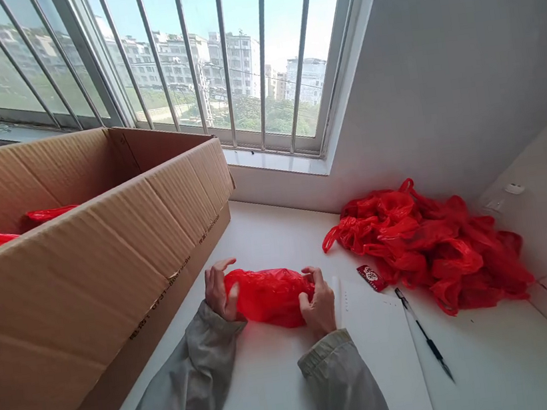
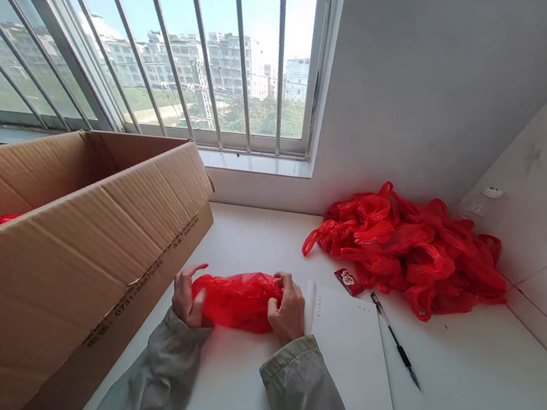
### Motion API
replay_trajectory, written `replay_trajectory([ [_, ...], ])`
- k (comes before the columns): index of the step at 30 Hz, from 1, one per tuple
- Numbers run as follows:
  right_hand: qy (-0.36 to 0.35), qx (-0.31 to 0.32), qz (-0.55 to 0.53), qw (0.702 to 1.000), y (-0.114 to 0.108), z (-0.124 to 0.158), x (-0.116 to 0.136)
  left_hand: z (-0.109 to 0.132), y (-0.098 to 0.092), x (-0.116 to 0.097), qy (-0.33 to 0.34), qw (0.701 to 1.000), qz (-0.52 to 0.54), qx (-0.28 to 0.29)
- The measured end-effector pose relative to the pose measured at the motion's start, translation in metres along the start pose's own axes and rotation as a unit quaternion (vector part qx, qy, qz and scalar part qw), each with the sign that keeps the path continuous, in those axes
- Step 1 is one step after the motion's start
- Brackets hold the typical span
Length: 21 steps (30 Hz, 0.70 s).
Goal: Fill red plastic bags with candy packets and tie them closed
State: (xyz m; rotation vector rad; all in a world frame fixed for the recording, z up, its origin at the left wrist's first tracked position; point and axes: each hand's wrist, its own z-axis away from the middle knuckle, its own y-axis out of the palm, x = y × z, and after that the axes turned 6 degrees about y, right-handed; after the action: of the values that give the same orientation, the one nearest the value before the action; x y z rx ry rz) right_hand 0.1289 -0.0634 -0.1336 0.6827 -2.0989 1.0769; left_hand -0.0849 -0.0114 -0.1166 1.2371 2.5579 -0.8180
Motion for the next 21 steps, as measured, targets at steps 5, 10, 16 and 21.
replay_trajectory([
  [5,-0.093,0.083,0.022,0.992,0.003,0.001,0.008,0.008,0.003,-0.037,0.109,0.993,-0.008,0.040],
  [10,-0.052,0.093,0.044,0.993,0.002,0.002,0.007,0.015,0.009,-0.042,0.157,0.986,-0.049,0.029],
  [16,0.094,0.030,-0.041,0.994,-0.007,0.003,0.006,0.011,-0.003,-0.013,0.067,0.994,-0.085,-0.017],
  [21,0.129,-0.054,-0.098,0.985,-0.015,0.003,0.007,0.009,-0.011,-0.003,-0.006,0.995,-0.090,-0.051],
])
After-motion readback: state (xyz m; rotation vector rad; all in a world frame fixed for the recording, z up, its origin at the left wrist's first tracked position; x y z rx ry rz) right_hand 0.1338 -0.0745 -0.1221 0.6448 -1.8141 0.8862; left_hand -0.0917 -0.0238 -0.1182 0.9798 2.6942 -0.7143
